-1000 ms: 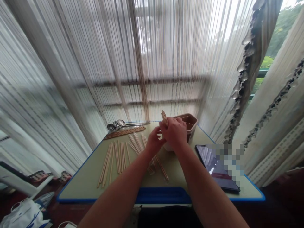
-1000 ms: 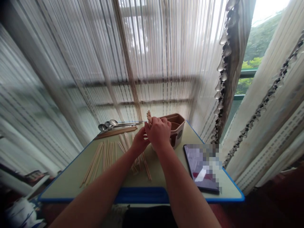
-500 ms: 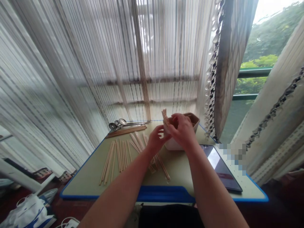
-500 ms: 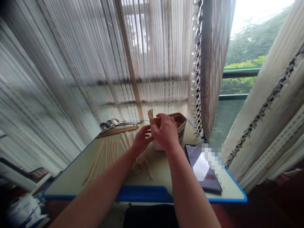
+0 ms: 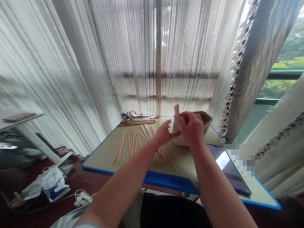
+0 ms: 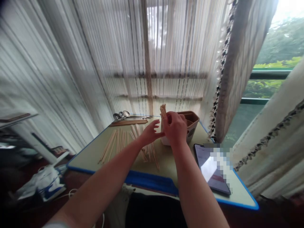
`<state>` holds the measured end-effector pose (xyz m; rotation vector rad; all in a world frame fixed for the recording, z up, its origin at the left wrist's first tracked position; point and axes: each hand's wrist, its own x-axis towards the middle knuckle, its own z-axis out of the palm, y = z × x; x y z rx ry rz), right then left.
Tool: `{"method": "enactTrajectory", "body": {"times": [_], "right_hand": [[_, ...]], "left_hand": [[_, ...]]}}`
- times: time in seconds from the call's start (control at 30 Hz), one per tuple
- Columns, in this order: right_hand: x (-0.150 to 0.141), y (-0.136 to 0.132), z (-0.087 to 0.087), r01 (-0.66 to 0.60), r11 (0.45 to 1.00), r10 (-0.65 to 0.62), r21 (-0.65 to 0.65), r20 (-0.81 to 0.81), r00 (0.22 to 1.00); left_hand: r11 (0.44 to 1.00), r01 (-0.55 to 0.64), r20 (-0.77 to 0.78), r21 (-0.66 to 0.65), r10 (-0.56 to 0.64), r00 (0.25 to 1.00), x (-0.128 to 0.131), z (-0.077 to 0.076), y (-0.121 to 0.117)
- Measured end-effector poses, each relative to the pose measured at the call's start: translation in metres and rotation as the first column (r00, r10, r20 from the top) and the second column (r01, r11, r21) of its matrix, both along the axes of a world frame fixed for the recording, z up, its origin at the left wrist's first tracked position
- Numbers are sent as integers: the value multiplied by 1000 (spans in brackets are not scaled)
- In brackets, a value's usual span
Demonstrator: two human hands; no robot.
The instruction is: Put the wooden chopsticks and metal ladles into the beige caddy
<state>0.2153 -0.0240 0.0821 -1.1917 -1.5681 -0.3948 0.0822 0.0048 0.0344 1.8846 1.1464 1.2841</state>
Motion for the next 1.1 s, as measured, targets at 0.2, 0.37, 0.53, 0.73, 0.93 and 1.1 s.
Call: {"method": "enactTrajectory", "body": {"times": [0.2,0.37,0.53,0.73,0.93,1.1], "right_hand": [[-32,-8,-24,-226,955,174,192,255,951],[-75,-19,-47,-439,849,528,-294,504,683],[-114,-39,-57,-214,793,571,-571,573,588],[-133,-59,-54,91,800,391,-593,630,671],[-135,-47,-53,178,715,379,-676,588,715],[-122,-37,-57,100,705,358,-702,475,804]], "left_hand": [[984,-126,-300,127,159,940,-91,17,-40],[790,-549,-234,274,608,758,-180,-14,-49],[729,-619,-198,292,679,707,-203,-43,-47],[743,-613,-162,269,662,732,-194,-45,-48],[720,-679,-33,141,689,724,-199,-43,-50],[674,-722,-28,154,734,679,-198,-40,-50]]}}
